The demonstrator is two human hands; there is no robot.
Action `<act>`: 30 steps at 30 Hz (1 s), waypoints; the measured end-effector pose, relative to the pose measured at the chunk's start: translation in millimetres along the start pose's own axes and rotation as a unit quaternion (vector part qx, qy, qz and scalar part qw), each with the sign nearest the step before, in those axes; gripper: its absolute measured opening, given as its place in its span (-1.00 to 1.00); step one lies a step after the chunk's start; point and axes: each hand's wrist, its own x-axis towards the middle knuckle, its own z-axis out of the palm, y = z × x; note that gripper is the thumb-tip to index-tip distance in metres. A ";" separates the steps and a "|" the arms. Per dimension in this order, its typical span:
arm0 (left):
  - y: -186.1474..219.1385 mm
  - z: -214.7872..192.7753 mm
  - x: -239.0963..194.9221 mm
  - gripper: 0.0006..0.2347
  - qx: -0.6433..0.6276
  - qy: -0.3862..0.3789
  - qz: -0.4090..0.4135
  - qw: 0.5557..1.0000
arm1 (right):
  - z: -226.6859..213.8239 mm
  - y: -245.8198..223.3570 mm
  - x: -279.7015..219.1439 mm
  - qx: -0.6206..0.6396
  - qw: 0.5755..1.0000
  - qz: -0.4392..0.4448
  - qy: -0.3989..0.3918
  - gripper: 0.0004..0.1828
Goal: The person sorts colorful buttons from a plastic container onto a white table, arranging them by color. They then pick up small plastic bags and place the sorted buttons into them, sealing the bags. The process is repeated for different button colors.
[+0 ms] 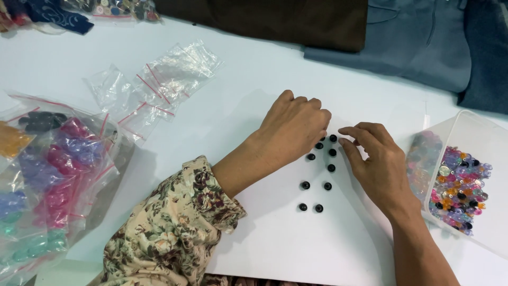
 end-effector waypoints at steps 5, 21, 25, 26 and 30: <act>-3.6 -9.9 -3.3 -0.91 0.008 0.009 -0.019 1.000 | -1.1 -10.9 3.6 0.036 0.999 -0.013 0.004 -0.82; -34.8 -85.9 -18.4 -0.82 0.143 0.075 -0.157 0.974 | -1.4 -62.9 55.5 0.035 0.994 -0.103 -0.024 -0.84; -69.4 -78.7 -21.3 -0.72 0.301 0.074 -0.296 0.904 | 4.7 -80.7 83.5 0.042 0.984 -0.159 -0.066 -0.78; -75.0 -80.5 -22.9 -0.68 0.317 0.091 -0.316 0.890 | 7.3 -88.1 89.9 0.043 0.985 -0.144 -0.084 -0.78; -86.4 -100.4 -33.9 -0.80 0.355 0.156 -0.336 0.859 | 29.8 -117.5 116.3 0.045 0.983 -0.135 -0.115 -0.76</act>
